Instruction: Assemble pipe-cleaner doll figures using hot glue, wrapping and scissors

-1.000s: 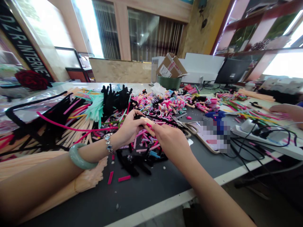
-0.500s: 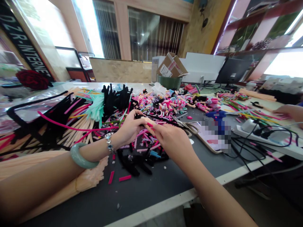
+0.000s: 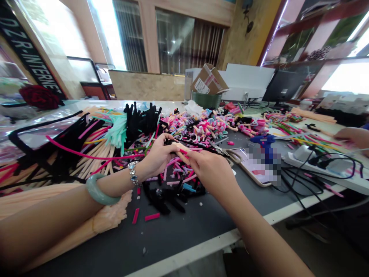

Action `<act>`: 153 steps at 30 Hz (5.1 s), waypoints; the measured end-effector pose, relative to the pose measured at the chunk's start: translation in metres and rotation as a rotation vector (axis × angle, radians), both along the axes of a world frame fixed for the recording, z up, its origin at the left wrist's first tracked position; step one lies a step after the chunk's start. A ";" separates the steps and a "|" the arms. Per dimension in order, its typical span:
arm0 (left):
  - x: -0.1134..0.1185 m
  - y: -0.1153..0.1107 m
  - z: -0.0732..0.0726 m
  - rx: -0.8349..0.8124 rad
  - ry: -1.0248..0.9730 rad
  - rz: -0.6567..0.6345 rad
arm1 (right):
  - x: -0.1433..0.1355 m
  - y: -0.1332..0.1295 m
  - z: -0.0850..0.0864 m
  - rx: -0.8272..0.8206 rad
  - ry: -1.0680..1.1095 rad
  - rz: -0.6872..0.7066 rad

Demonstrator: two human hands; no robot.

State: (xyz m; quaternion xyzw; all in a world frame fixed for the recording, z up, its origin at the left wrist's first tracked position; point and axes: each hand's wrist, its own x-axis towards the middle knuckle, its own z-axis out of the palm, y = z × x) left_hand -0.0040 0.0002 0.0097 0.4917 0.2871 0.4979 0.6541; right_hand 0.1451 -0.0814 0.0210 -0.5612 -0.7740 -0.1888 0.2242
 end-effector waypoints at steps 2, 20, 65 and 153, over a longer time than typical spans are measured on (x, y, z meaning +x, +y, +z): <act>-0.001 0.000 0.000 0.007 0.004 -0.001 | 0.002 0.001 -0.001 -0.002 0.002 0.010; -0.005 -0.001 0.005 0.061 -0.108 -0.081 | 0.008 0.003 0.001 -0.013 0.316 -0.043; -0.049 0.070 0.041 0.073 -0.270 0.551 | -0.058 0.123 -0.004 -0.369 -0.322 0.500; -0.016 -0.001 0.026 0.784 0.422 0.058 | -0.006 0.002 0.010 0.101 0.490 0.009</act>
